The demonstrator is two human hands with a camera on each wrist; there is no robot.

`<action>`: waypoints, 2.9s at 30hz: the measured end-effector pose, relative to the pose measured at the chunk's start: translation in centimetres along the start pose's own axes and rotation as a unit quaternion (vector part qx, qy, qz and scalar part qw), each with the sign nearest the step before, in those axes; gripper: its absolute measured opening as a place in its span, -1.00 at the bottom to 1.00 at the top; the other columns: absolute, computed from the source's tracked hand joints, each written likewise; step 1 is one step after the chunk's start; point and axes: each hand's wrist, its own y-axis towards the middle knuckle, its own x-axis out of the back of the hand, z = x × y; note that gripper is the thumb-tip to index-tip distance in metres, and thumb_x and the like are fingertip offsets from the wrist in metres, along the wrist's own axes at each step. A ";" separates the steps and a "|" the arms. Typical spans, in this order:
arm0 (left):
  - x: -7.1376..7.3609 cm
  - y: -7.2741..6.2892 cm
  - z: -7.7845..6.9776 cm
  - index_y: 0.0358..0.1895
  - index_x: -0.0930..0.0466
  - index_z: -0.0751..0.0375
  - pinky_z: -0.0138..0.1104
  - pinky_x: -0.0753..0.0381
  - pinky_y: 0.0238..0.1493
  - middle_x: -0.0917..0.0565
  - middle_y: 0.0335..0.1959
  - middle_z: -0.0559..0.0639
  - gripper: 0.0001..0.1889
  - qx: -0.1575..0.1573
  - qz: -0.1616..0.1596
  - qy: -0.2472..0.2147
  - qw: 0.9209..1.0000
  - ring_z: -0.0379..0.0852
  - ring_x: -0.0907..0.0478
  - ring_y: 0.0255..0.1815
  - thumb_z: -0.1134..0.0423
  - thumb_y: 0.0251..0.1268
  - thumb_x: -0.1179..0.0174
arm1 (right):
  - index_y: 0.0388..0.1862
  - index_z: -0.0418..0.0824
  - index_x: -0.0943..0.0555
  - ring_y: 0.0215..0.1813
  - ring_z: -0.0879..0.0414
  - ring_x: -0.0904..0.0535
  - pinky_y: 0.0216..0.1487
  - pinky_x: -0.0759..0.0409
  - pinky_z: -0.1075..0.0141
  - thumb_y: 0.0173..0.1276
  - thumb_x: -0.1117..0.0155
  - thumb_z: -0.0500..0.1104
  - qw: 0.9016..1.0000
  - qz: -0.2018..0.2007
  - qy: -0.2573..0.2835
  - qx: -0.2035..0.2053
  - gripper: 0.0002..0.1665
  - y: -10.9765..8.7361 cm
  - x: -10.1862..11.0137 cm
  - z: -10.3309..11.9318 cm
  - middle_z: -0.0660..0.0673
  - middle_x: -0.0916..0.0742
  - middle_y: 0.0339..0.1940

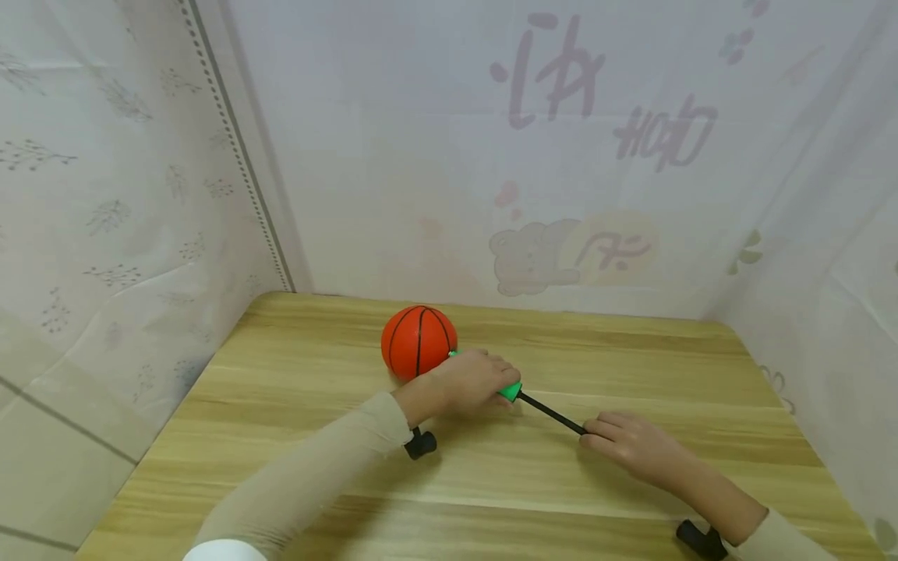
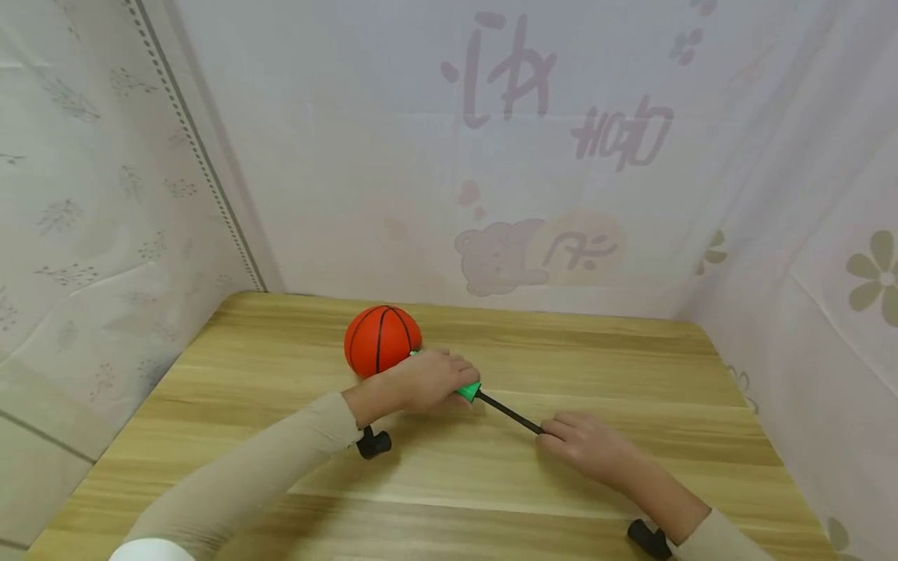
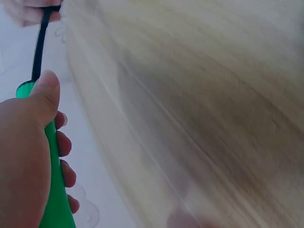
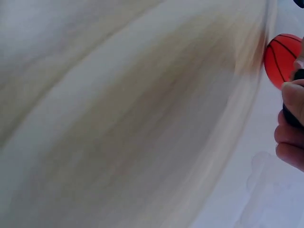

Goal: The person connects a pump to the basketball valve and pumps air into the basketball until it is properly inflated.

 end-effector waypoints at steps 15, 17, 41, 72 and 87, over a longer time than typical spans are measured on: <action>-0.3 1.0 -0.4 -0.01 -0.50 0.01 -0.44 -0.46 -0.09 -0.62 -0.15 -0.25 -0.69 -0.001 0.012 0.015 1.000 -0.28 -0.53 -0.11 -0.12 0.50 -0.14 | -0.24 -0.20 -0.64 -0.35 0.17 -0.59 -0.33 -0.58 0.42 0.74 0.43 -0.22 0.998 0.032 -0.041 0.043 -0.40 4.3 -1.7 -1.6 -0.03 -0.73 -0.32; -0.3 1.1 -0.5 -0.01 -0.50 0.02 -0.44 -0.45 -0.11 -0.62 -0.15 -0.25 -0.68 0.001 0.013 0.016 1.000 -0.28 -0.52 -0.13 -0.13 0.50 -0.12 | -0.24 -0.20 -0.65 -0.35 0.18 -0.60 -0.33 -0.58 0.43 0.73 0.44 -0.23 0.997 0.032 -0.047 0.047 -0.39 4.9 -2.0 -1.7 -0.02 -0.73 -0.32; -0.5 0.6 -0.1 0.05 -0.52 0.05 -0.40 -0.51 -0.02 -0.64 -0.13 -0.21 -0.65 -0.012 -0.003 -0.010 1.000 -0.28 -0.50 -0.14 -0.14 0.52 -0.11 | -0.27 -0.18 -0.62 -0.39 0.17 -0.58 -0.37 -0.61 0.38 0.74 0.35 -0.26 0.998 0.019 -0.058 0.030 -0.46 -0.2 0.6 -0.3 -0.04 -0.71 -0.32; -0.7 1.2 -0.6 0.03 -0.50 0.02 -0.42 -0.45 -0.12 -0.56 -0.23 -0.26 -0.65 -0.011 -0.005 0.006 1.000 -0.29 -0.46 -0.22 -0.17 0.53 -0.06 | -0.28 -0.19 -0.63 -0.38 0.18 -0.59 -0.34 -0.59 0.43 0.72 0.28 -0.26 0.998 -0.019 -0.048 0.048 -0.50 4.4 -2.0 -1.7 -0.02 -0.72 -0.34; -0.2 0.4 -0.3 0.08 -0.52 0.03 -0.44 -0.46 -0.06 -0.65 -0.10 -0.24 -0.66 -0.005 -0.003 0.008 1.000 -0.29 -0.50 -0.13 -0.11 0.51 -0.13 | -0.27 -0.18 -0.65 -0.34 0.16 -0.63 -0.32 -0.64 0.39 0.73 0.29 -0.23 1.000 0.003 -0.016 0.024 -0.48 0.0 0.6 -0.6 -0.06 -0.75 -0.30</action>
